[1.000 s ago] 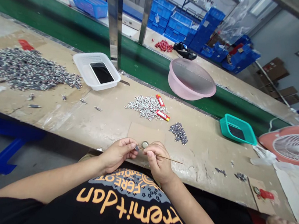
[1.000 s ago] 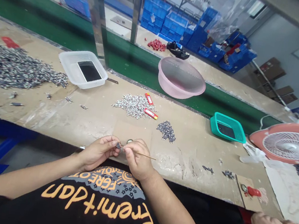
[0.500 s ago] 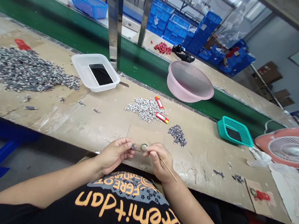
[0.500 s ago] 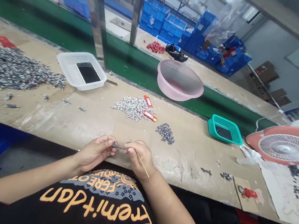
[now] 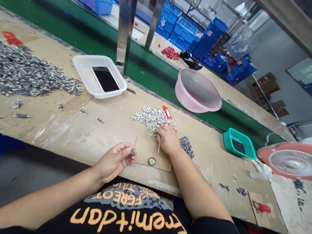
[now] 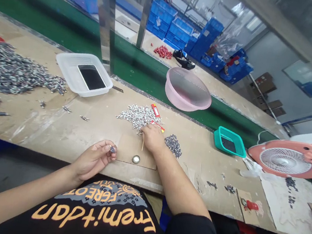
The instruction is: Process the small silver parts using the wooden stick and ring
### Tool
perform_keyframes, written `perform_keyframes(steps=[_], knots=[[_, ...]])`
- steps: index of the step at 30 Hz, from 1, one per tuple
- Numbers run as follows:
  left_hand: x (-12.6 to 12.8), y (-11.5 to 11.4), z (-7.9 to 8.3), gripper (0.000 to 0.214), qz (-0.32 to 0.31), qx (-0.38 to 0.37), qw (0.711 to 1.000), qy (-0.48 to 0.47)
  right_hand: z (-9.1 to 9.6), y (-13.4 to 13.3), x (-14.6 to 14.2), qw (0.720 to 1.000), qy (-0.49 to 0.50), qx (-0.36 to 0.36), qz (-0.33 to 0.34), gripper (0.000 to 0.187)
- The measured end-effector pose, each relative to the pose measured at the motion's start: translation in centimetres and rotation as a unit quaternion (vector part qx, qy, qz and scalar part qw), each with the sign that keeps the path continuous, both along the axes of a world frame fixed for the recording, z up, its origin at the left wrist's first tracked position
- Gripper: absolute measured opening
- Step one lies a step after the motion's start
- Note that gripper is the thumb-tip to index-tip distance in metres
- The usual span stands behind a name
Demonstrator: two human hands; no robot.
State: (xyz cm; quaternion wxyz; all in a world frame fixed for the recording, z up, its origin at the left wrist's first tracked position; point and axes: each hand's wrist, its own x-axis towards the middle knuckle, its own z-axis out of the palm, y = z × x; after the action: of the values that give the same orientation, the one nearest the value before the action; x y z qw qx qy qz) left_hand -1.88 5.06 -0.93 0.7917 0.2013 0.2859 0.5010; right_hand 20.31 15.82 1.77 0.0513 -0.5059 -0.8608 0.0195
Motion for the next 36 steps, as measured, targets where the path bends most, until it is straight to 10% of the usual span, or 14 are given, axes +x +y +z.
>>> perform_keyframes(steps=[17, 25, 36], knots=[[0.0, 0.3, 0.2, 0.01, -0.014, -0.002, 1.0, -0.015, 0.4, -0.4, -2.0, 0.999, -0.027, -0.015, -0.015, 0.009], [0.5, 0.2, 0.2, 0.013, 0.039, -0.013, 0.999, -0.019, 2.5, -5.6, -4.3, 0.954, 0.286, -0.075, 0.048, 0.003], [1.2, -0.9, 0.0, 0.015, 0.077, 0.041, 0.994, 0.06, 2.1, -8.8, -5.8, 0.904, 0.38, -0.196, -0.026, 0.011]])
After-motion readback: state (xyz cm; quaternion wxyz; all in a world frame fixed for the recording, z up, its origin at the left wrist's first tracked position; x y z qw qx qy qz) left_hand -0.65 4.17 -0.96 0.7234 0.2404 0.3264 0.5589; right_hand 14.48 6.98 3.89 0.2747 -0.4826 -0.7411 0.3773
